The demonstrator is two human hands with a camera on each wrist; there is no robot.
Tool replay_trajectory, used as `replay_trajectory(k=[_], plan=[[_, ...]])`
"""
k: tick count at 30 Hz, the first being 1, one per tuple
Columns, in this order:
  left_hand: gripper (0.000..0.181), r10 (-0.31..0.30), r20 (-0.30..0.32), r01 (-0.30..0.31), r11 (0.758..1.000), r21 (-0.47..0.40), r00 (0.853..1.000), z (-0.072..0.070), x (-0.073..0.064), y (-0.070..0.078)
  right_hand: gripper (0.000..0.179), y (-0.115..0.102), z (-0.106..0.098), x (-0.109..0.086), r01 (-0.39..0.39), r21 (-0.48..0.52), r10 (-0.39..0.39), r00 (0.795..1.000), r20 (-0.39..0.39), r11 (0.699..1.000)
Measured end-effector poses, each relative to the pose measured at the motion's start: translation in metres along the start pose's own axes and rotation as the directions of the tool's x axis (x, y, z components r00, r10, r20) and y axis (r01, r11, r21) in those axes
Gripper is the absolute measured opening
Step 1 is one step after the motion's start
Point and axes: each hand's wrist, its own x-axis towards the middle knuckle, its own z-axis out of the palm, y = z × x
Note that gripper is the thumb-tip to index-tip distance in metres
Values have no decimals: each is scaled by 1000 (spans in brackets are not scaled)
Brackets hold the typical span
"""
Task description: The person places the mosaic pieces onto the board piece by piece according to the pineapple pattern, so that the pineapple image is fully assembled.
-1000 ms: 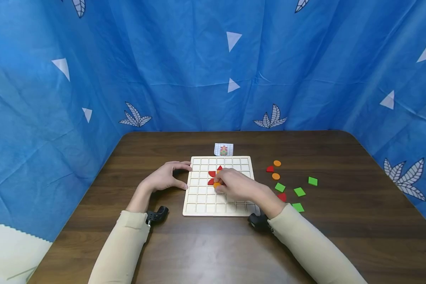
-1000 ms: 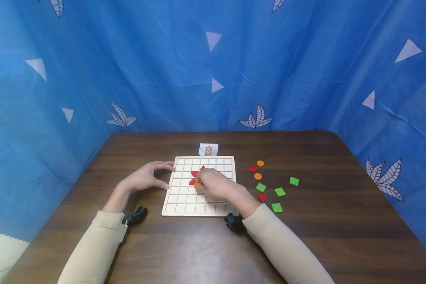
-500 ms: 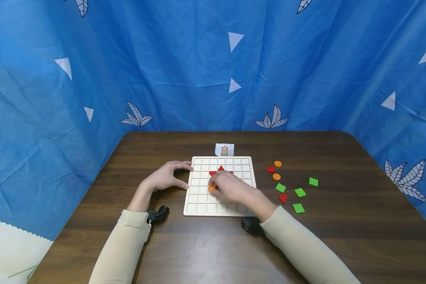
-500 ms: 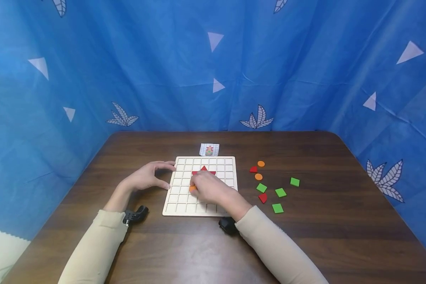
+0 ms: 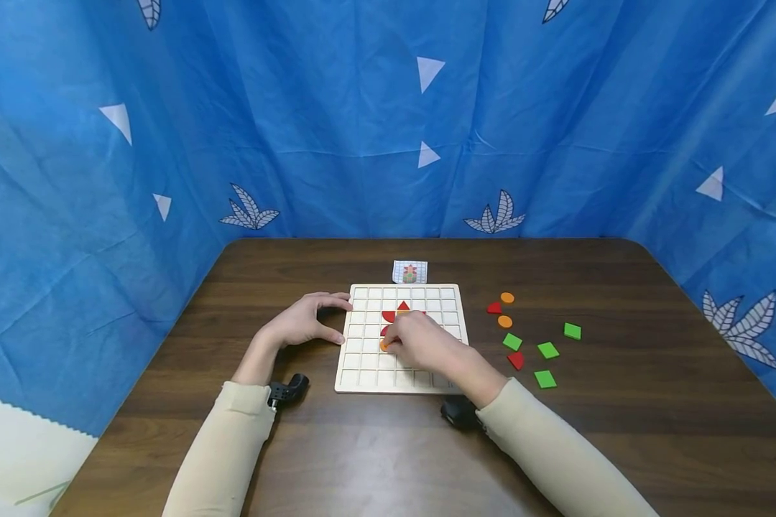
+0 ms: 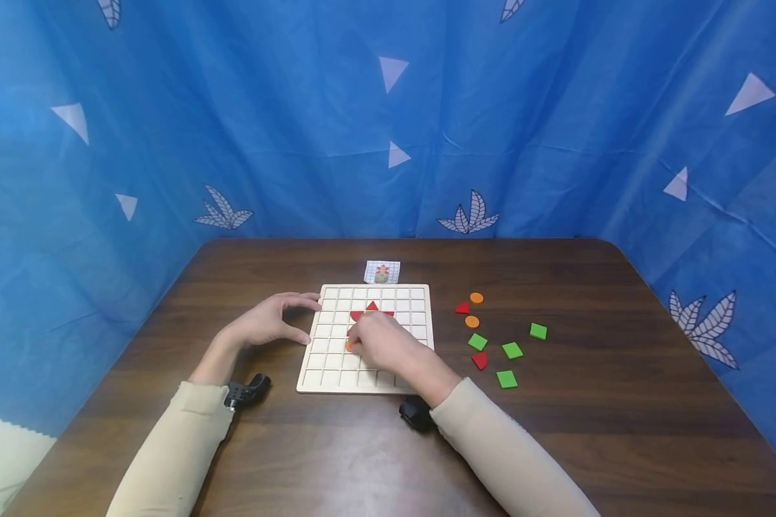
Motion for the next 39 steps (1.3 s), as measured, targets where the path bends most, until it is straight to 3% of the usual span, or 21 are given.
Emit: replay_trajectory(k=[7, 15, 28, 35, 39], plan=[[55, 5, 1, -5, 1000, 7, 1000, 1, -1, 0, 12, 5, -5, -10, 4, 39, -4, 1000, 20, 999], [56, -17, -3, 17, 1000, -7, 1000, 1, -1, 0, 18, 16, -24, -32, -149, 101, 145, 988, 44, 984], [56, -13, 4, 13, 1000, -13, 1000, 1, 0, -1, 20, 63, -54, -76, -248, 89, 245, 969, 41, 965], [56, -29, 5, 29, 999, -21, 1000, 1, 0, -1, 23, 95, -82, -95, -262, 81, 265, 964, -31, 962], [57, -27, 10, 27, 1000, -13, 1000, 2, 1, -1, 23, 112, -90, -103, -307, 115, 312, 950, -29, 945]])
